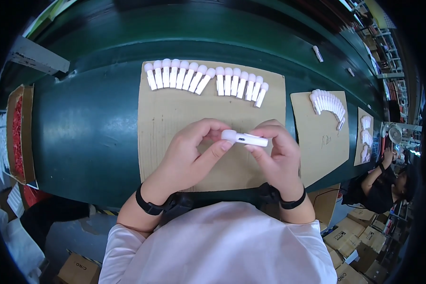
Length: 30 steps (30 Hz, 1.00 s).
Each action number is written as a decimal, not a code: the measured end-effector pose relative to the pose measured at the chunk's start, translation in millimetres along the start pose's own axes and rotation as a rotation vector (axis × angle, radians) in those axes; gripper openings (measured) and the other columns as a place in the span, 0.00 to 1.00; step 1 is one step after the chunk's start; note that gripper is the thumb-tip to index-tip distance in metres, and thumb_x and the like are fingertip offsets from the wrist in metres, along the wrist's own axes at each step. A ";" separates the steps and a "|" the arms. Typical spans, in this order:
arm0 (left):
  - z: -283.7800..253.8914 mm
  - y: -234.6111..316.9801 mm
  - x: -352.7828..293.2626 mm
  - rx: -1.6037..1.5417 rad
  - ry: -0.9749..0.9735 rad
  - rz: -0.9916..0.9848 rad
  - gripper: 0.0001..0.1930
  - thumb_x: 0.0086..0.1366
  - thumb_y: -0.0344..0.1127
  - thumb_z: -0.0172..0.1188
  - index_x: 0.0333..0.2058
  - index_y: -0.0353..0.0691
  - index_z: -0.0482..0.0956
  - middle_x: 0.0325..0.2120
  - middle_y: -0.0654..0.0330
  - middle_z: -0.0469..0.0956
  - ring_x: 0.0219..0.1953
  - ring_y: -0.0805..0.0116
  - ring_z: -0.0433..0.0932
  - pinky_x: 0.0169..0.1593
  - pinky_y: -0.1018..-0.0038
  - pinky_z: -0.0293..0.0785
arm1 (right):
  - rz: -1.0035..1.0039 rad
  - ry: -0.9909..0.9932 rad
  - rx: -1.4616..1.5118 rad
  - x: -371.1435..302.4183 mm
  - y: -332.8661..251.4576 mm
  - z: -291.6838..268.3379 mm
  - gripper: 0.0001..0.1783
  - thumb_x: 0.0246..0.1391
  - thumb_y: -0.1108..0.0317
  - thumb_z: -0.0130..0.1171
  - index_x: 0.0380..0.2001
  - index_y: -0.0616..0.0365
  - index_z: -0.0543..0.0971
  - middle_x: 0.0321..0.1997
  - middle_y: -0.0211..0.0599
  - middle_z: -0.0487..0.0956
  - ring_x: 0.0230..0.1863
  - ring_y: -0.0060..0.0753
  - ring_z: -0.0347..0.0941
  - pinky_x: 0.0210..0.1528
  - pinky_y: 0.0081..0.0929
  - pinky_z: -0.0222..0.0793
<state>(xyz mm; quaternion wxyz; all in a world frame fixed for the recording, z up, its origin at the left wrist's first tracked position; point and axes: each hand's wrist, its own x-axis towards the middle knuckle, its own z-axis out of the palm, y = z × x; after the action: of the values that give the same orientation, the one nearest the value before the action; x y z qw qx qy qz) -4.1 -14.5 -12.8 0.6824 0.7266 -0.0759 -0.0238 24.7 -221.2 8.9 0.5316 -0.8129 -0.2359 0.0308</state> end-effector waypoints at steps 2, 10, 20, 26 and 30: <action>-1.1 0.8 -0.6 -0.060 -0.031 -0.015 0.11 0.61 0.31 0.62 0.41 0.33 0.76 0.36 0.55 0.79 0.38 0.62 0.79 0.43 0.70 0.75 | -0.076 0.009 -0.018 -1.7 -0.6 7.4 0.13 0.49 0.79 0.65 0.38 0.63 0.75 0.39 0.36 0.76 0.42 0.27 0.71 0.45 0.24 0.67; -5.4 0.1 -1.4 0.051 0.013 0.272 0.13 0.58 0.27 0.66 0.42 0.34 0.76 0.38 0.58 0.78 0.42 0.69 0.76 0.49 0.73 0.70 | -0.049 0.057 0.060 -7.1 -4.4 5.4 0.14 0.47 0.77 0.67 0.37 0.62 0.75 0.38 0.40 0.76 0.41 0.32 0.72 0.44 0.26 0.67; 0.0 -8.6 0.6 -0.215 0.024 0.254 0.15 0.57 0.22 0.64 0.44 0.34 0.75 0.41 0.57 0.77 0.42 0.66 0.77 0.48 0.72 0.73 | -0.260 0.091 -0.115 -2.9 -5.1 11.4 0.15 0.46 0.74 0.69 0.37 0.60 0.75 0.39 0.41 0.76 0.39 0.33 0.72 0.43 0.27 0.67; 6.9 0.2 -0.6 -0.593 0.064 0.026 0.22 0.58 0.19 0.61 0.51 0.34 0.68 0.42 0.56 0.74 0.43 0.70 0.77 0.49 0.74 0.74 | -0.252 0.007 -0.137 3.9 -11.3 11.2 0.16 0.46 0.74 0.69 0.38 0.60 0.75 0.40 0.40 0.76 0.39 0.33 0.72 0.44 0.26 0.67; 7.4 -6.2 0.3 -0.449 -0.003 0.051 0.24 0.58 0.19 0.60 0.53 0.35 0.65 0.42 0.56 0.73 0.43 0.70 0.77 0.48 0.74 0.74 | -0.089 0.017 0.040 7.0 -13.5 12.8 0.15 0.48 0.75 0.67 0.39 0.61 0.75 0.41 0.37 0.76 0.41 0.29 0.72 0.45 0.26 0.67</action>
<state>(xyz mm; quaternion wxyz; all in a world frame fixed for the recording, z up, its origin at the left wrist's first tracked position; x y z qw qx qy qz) -4.3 -21.5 -19.4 0.8274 0.5542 -0.0879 -0.0240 22.4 -203.0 16.5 0.5508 -0.7909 -0.2667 0.0049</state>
